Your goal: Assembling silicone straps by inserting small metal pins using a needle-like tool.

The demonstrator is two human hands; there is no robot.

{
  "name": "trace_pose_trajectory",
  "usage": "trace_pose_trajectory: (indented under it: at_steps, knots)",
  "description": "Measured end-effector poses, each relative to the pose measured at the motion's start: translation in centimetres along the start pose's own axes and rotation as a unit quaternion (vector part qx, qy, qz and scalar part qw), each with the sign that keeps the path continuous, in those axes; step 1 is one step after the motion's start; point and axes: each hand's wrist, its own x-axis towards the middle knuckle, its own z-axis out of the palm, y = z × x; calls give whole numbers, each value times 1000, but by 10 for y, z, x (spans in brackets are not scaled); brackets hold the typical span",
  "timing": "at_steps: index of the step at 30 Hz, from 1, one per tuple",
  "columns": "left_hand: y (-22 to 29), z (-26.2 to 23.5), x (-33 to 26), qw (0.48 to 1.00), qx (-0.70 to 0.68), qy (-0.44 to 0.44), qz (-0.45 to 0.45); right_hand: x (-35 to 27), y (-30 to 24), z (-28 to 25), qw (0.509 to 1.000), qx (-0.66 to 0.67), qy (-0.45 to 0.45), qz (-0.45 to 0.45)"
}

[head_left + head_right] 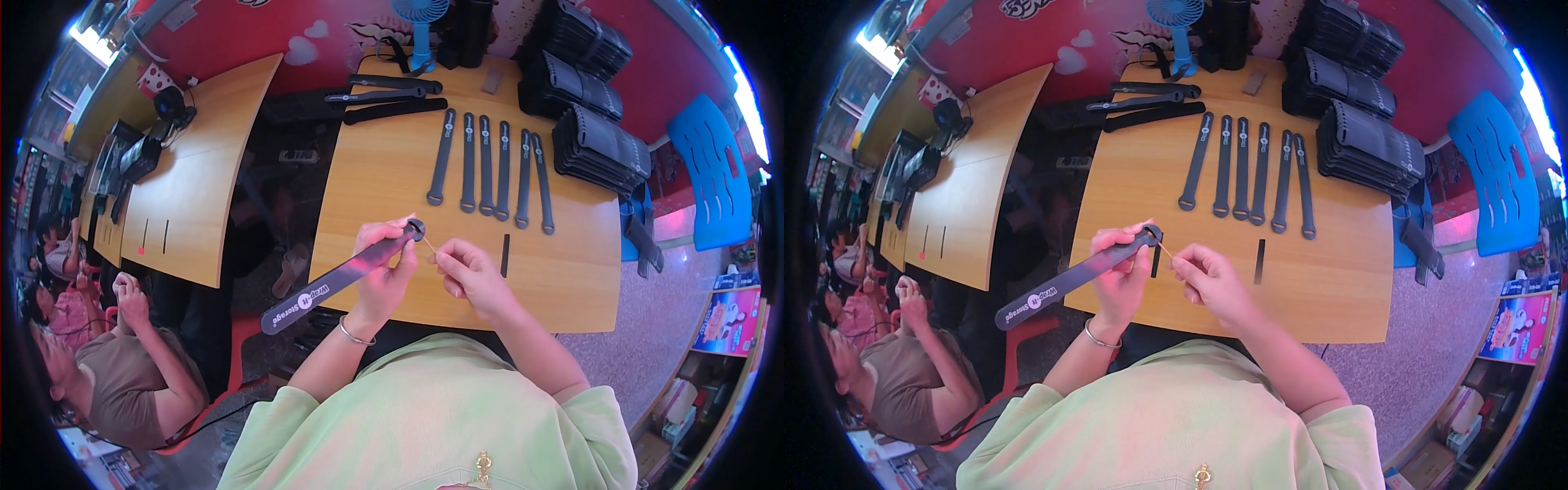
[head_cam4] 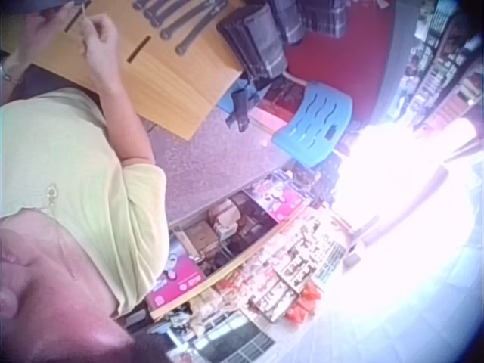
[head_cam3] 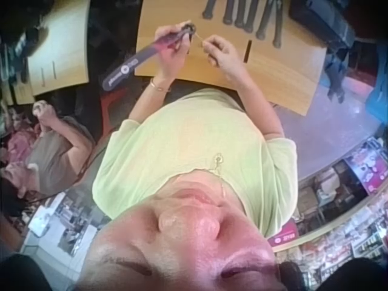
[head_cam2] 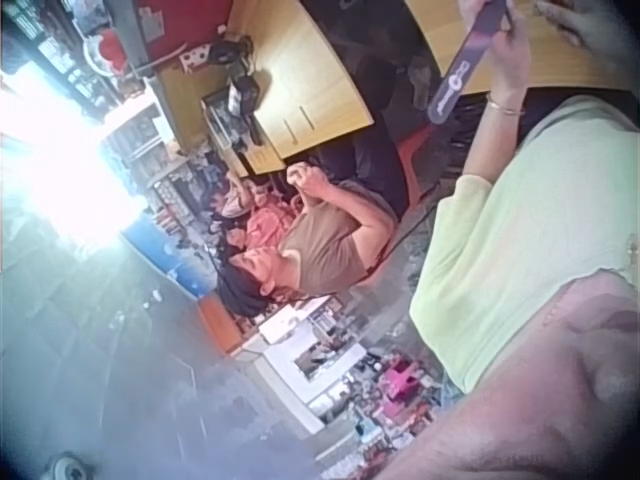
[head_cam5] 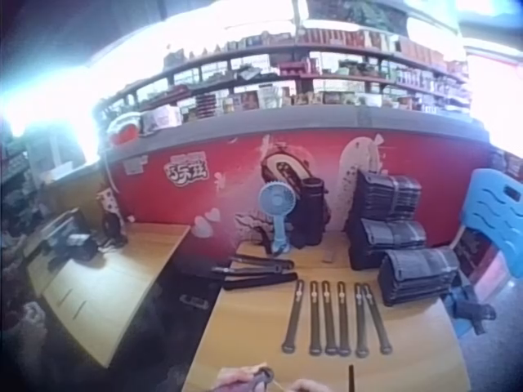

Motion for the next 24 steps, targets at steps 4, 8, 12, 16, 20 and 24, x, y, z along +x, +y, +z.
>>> trace_pose_trajectory:
  at_steps: [4, 8, 12, 16, 20, 24]
  knots:
    - [0, -1, 0, 1000, 11, 7, 0, 0, -1, 4, 998, -43, 21, -42]
    - [-1, -2, -1, 999, 39, 13, 4, 1, 2, 4, 971, -181, 69, -142]
    - [-1, -3, 0, 999, 48, 9, 24, 0, -1, 5, 995, -66, 41, -62]
    - [-1, -4, 0, 995, 79, 6, 52, 0, 0, 3, 999, 26, 13, 17]
    - [0, -4, -1, 993, 96, -3, 65, 2, 6, 4, 933, -261, 96, -229]
    - [2, -4, -1, 993, 102, -1, 66, 0, -1, 3, 997, -45, 28, -50]
